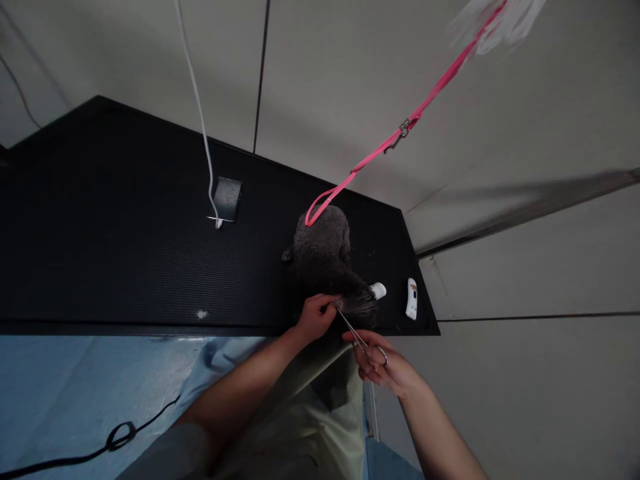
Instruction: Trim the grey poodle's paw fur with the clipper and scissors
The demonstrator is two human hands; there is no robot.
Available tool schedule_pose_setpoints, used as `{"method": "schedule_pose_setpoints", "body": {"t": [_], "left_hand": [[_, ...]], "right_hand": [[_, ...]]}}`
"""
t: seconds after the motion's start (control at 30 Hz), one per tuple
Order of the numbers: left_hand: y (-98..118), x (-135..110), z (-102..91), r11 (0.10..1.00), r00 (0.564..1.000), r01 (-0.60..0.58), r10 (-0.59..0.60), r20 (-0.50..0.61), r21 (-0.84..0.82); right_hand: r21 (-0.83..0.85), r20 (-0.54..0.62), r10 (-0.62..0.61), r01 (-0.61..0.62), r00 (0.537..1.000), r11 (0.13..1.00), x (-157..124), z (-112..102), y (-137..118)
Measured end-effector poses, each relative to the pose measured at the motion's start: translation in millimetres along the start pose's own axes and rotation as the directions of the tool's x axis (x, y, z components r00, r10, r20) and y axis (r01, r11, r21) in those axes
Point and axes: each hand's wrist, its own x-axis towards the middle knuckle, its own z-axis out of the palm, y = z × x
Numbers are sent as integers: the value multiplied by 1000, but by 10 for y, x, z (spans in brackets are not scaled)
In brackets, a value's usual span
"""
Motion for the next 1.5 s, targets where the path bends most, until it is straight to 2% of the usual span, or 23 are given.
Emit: {"method": "schedule_pose_setpoints", "body": {"t": [0.43,0.73,0.83,0.93,1.2,1.37,1.5], "left_hand": [[20,8,11,1000,1000,-13,13,16,11],[0,2,26,1000,1000,-13,13,17,4],[-5,0,25,1000,1000,-16,16,14,13],[-5,2,22,1000,1000,-10,9,18,16],[7,4,20,999,999,28,-29,32,38],[15,-10,31,1000,1000,7,-8,24,25],[10,-12,31,999,999,21,-21,23,28]], "right_hand": [[-19,-35,-40,40,999,999,-46,36,117],[91,61,-72,67,996,994,-21,-8,108],[108,75,-39,31,996,994,12,-4,72],[85,41,-12,8,999,996,10,12,68],[72,-4,-125,125,992,989,-163,60,47],[101,83,-38,30,996,994,-97,46,36],[68,23,-7,6,1000,998,-29,67,34]]}}
